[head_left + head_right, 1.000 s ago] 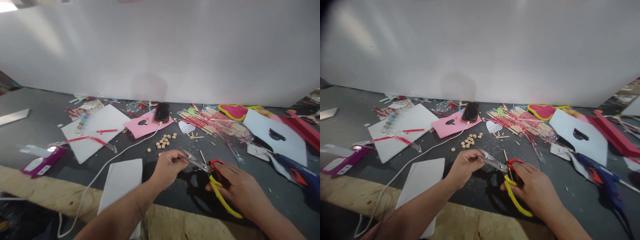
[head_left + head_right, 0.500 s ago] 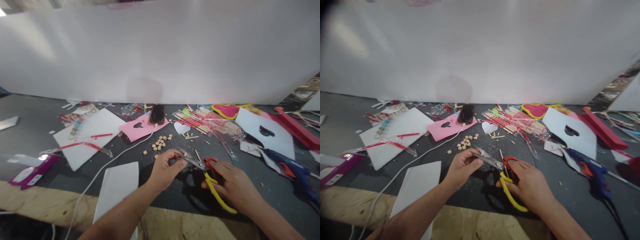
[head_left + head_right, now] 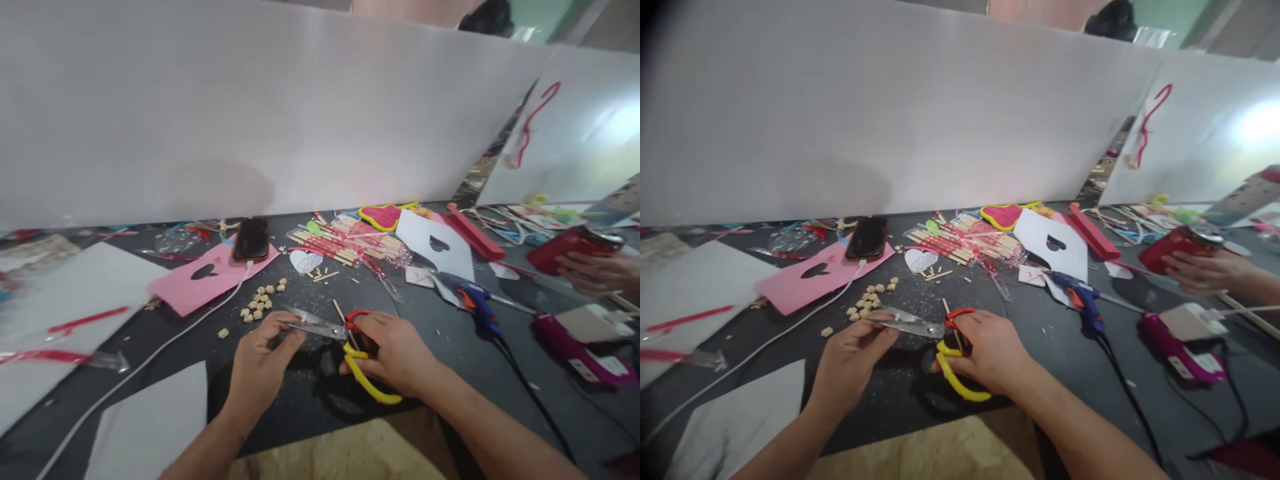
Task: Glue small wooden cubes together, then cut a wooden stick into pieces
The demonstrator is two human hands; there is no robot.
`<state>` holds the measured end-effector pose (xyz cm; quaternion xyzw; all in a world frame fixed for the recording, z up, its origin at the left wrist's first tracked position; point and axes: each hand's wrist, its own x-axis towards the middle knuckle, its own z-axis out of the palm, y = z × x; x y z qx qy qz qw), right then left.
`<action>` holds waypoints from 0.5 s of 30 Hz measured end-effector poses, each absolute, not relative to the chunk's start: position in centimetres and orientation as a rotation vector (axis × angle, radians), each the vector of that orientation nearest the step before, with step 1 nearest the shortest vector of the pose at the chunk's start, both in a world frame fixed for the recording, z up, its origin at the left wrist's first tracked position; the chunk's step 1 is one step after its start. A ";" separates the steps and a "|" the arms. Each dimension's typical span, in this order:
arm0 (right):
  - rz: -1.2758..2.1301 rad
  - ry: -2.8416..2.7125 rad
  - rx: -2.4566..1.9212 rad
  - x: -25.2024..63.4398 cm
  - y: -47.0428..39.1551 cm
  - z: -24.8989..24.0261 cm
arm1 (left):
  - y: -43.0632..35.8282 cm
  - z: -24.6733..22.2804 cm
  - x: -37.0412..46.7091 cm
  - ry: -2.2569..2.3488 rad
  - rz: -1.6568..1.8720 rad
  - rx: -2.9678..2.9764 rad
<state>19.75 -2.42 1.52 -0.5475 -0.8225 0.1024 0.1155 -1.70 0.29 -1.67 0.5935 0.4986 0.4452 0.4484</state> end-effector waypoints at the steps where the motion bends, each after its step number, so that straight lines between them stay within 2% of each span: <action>1: 0.298 -2.411 -1.609 19.7 -2.5 1.6 | 0.3 -1.7 -1.7 1.223 1.099 1.450; 15: 0.218 -2.433 -1.485 20.5 -2.2 1.1 | 0.6 -1.6 -1.2 0.906 1.107 0.950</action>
